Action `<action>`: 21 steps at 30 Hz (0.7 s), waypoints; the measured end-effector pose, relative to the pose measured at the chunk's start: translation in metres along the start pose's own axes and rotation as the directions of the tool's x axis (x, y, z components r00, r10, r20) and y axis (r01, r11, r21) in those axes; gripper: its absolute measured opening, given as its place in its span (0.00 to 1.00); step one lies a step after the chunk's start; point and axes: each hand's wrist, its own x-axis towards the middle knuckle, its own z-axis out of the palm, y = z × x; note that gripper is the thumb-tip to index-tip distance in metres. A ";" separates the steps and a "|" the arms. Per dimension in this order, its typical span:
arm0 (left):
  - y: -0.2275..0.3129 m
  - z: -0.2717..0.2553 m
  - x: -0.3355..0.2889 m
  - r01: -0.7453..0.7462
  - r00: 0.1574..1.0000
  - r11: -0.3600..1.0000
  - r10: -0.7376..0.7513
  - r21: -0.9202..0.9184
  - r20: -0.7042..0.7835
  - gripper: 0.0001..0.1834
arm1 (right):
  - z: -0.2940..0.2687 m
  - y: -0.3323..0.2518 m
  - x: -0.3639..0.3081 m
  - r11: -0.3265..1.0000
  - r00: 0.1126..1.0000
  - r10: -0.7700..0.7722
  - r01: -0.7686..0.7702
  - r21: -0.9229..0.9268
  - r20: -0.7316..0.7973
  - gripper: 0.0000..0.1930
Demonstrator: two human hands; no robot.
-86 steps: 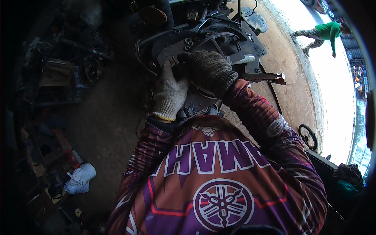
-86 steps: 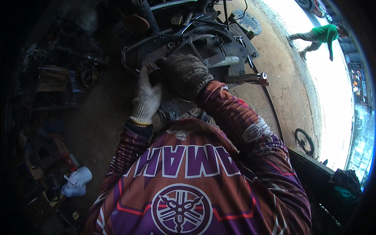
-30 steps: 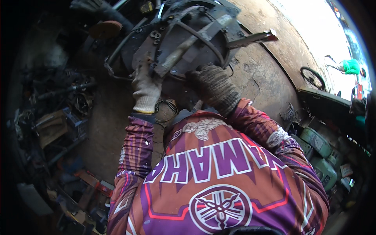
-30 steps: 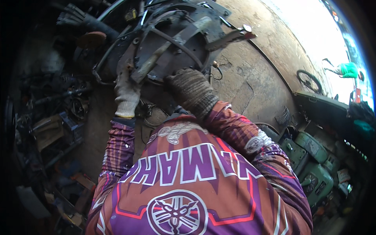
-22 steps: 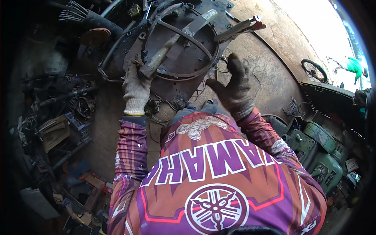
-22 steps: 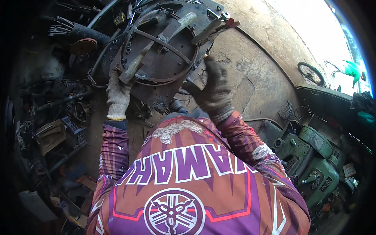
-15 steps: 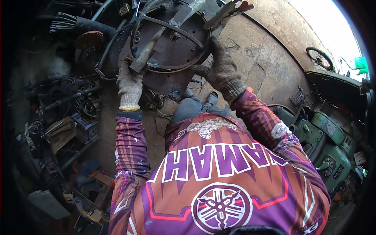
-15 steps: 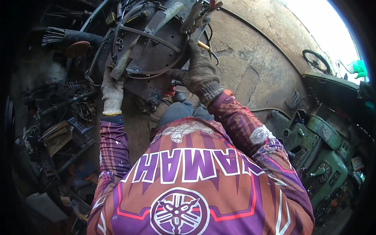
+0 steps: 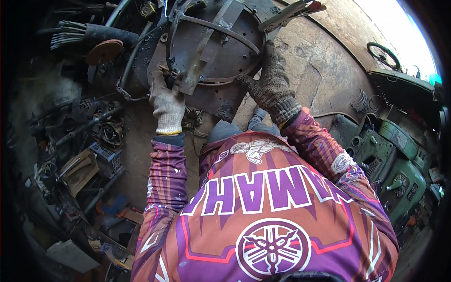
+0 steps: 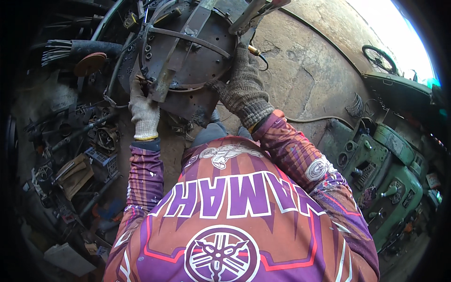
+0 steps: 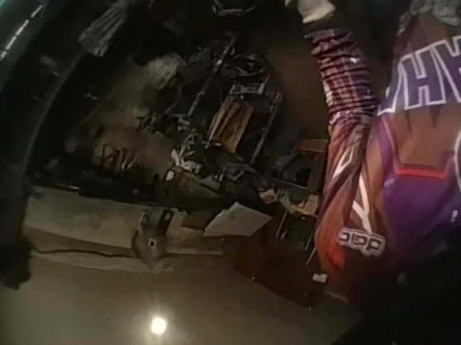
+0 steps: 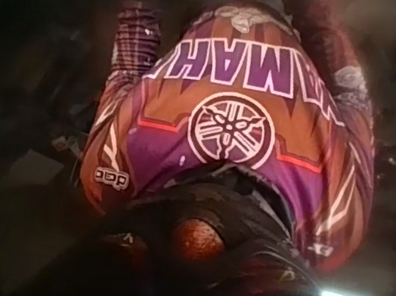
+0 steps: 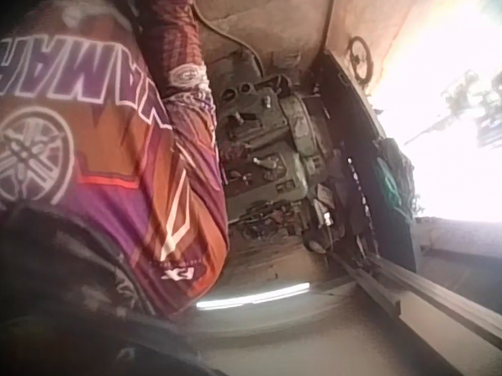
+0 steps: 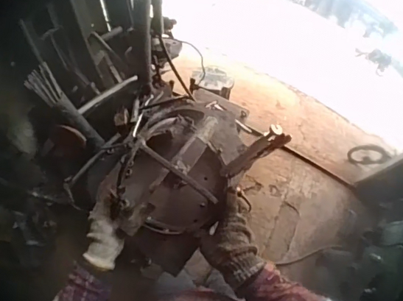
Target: The person grinds a metal structure using an angle grinder, positions a metal rod onto it by hand, and hammers the joint into place using a hammer.
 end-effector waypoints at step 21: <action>0.008 -0.009 0.001 0.044 0.998 0.997 -0.042 -0.063 0.040 0.32 | 0.006 -0.029 -0.009 0.826 0.942 0.294 -0.335 0.453 0.162 0.59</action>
